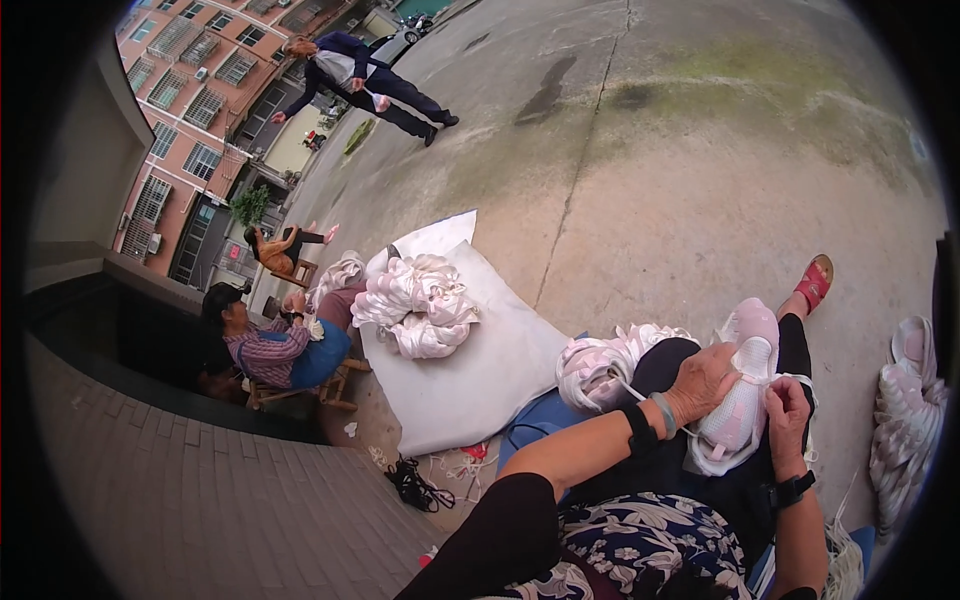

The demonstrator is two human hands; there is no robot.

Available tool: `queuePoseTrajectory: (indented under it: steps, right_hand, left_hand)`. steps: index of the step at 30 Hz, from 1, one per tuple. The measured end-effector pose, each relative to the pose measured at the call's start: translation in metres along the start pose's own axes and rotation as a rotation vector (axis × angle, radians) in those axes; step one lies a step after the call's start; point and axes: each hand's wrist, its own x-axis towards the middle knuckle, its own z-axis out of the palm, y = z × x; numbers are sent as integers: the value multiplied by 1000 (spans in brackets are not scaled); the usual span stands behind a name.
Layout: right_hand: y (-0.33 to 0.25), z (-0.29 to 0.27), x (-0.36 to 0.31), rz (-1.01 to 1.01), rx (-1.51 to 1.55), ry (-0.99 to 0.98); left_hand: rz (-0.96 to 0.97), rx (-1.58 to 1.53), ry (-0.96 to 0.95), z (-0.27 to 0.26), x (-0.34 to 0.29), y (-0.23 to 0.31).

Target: Thread laces through the eyelets of a new shoe and tie them.

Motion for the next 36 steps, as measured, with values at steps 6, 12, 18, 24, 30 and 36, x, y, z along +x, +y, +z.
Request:
queuePoseTrajectory:
  steps: [6,12,18,24,30,36]
  right_hand:
    - [-34,17,15,-401,-374,-25]
    - [-35,38,28,-641,-568,-89]
    - [-25,44,30,-590,-703,-140]
    - [-27,44,33,-514,-779,-194]
    - [-25,46,25,-447,-956,-171]
    - [-31,46,23,-413,-926,-183]
  left_hand:
    - [13,42,-116,-9,-7,6]
    - [-92,53,-238,-7,-1,8]
    - [-85,201,-399,-5,5,6]
    - [12,202,-353,5,4,4]
    - [-167,88,-413,4,3,4]
    - [-50,100,-315,-7,-1,-5]
